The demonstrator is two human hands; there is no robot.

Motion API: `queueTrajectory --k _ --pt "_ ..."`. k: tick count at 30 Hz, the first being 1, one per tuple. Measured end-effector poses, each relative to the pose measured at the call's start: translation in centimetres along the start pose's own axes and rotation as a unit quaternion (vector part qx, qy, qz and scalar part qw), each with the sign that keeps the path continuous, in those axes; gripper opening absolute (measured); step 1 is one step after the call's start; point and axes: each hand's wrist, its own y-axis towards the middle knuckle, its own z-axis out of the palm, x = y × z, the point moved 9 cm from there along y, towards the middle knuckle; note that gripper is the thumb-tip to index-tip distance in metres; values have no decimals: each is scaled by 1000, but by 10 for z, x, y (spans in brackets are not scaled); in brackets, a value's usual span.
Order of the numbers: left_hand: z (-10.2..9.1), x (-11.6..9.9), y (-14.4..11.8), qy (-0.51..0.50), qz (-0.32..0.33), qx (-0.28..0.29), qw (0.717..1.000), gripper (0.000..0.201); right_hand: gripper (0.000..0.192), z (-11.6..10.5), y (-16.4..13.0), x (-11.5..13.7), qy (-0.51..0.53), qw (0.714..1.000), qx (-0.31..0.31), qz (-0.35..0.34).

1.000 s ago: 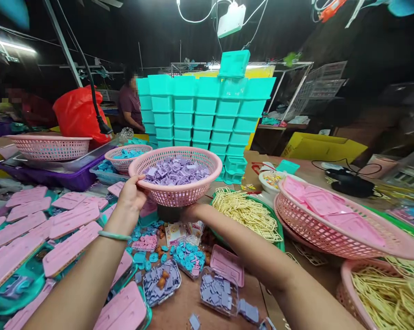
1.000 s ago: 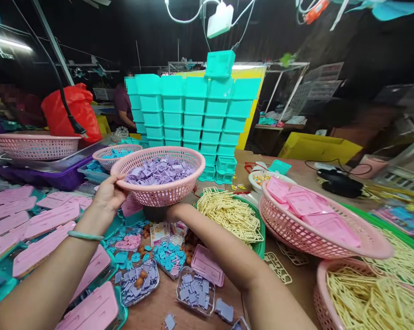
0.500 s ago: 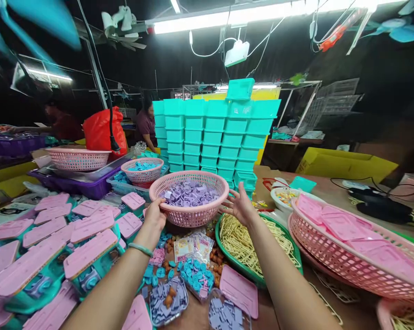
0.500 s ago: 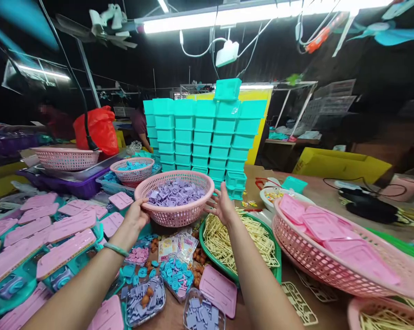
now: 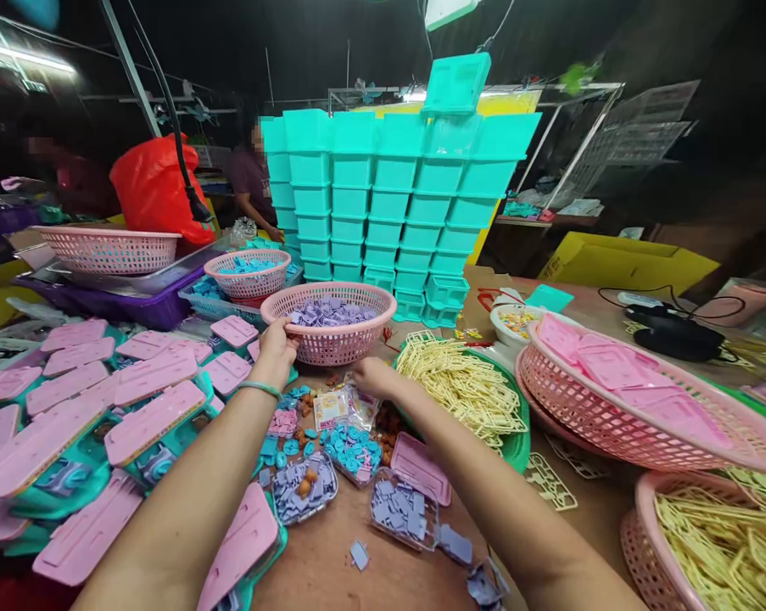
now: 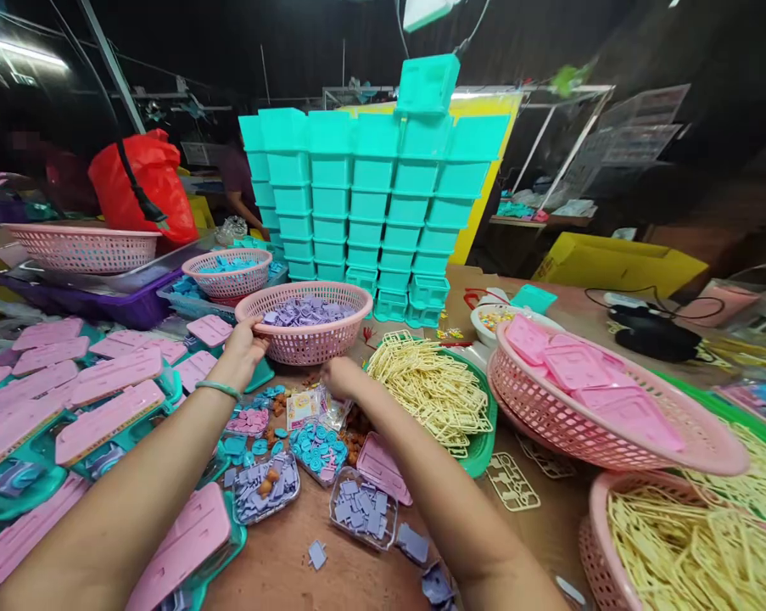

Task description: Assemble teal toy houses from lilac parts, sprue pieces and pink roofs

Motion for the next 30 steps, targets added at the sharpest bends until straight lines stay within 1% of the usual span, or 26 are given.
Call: queueTrajectory --k 2,3,5,7,10,13,15,17,20,22,25,26,27,28,30 --pt "-1 2 3 10 -2 1 1000 36 34 36 5 16 -78 995 52 -23" --pt "-3 3 4 16 -3 3 1000 35 34 50 7 23 -114 990 71 -31" --pt "-9 6 4 32 -7 7 999 35 36 70 13 33 -176 979 97 -42" --pt "-17 7 3 51 -12 8 999 35 35 81 13 38 -223 968 108 -50" --pt "-30 11 -2 80 -24 0 997 36 35 83 1 41 -260 957 102 -73" --pt "-35 13 -12 101 -39 -10 994 36 36 74 -20 43 -263 955 78 -108" --pt "-34 13 -23 115 -52 -6 992 36 35 62 -34 46 -247 958 62 -134" --pt "-30 12 -38 132 -65 6 989 35 34 45 -49 46 -220 962 47 -153" --pt "-26 7 -72 153 -69 29 985 26 37 13 -77 41 -171 972 10 -161" --pt "-27 7 -104 161 -68 52 983 16 40 -6 -104 32 -138 978 -24 -154" --pt "-33 19 -162 168 -78 112 976 14 38 -28 -156 14 -59 982 -106 -147" --pt "-37 27 -181 172 -80 139 972 16 35 -31 -175 7 -31 979 -139 -145" --pt "-41 34 -200 190 -64 183 962 20 33 -31 -195 -1 -8 975 -171 -140" --pt "-48 43 -216 218 -42 222 949 25 31 -29 -213 -10 6 971 -200 -132" --pt "-69 69 -239 306 -27 291 906 37 29 -17 -248 -30 9 964 -246 -104"
